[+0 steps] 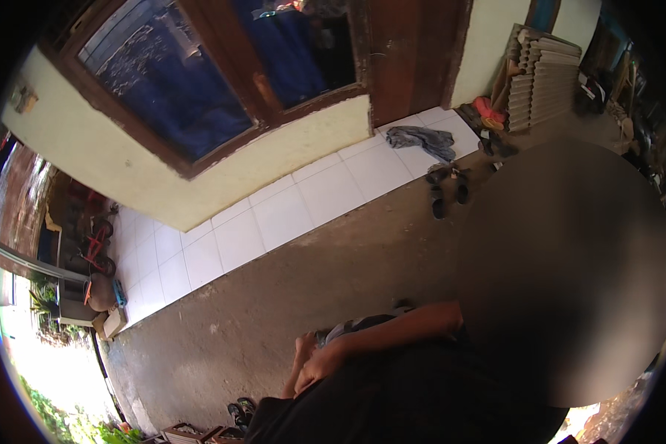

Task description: The person repeatedly picks up thin bamboo sticks and ties them with yellow string onto a horizontal bamboo rack. The person occasionally walks around the covered area and interacts with another person before resuming the tying task.

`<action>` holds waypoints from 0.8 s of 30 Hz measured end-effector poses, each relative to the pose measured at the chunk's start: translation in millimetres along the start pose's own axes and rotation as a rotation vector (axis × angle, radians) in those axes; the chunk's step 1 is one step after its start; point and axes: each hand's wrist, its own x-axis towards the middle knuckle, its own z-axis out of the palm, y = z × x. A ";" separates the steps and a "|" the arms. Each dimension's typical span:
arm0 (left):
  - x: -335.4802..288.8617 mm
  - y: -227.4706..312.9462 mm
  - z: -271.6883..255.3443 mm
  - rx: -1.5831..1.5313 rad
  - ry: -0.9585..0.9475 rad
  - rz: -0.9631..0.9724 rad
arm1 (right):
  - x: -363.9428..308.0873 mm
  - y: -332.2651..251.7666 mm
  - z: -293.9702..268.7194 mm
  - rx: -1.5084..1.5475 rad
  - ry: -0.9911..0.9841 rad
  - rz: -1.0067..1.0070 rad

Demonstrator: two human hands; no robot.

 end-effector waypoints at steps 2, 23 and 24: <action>35.1 52.4 -1.6 -0.042 -0.045 -0.066 | -67.3 -11.7 4.2 -0.030 0.210 0.065; 517.7 676.8 5.6 0.330 -0.258 0.130 | -860.5 132.6 124.1 0.317 2.448 0.272; 543.7 748.2 -6.4 0.320 -0.115 0.333 | -902.8 162.8 158.5 0.470 2.607 0.239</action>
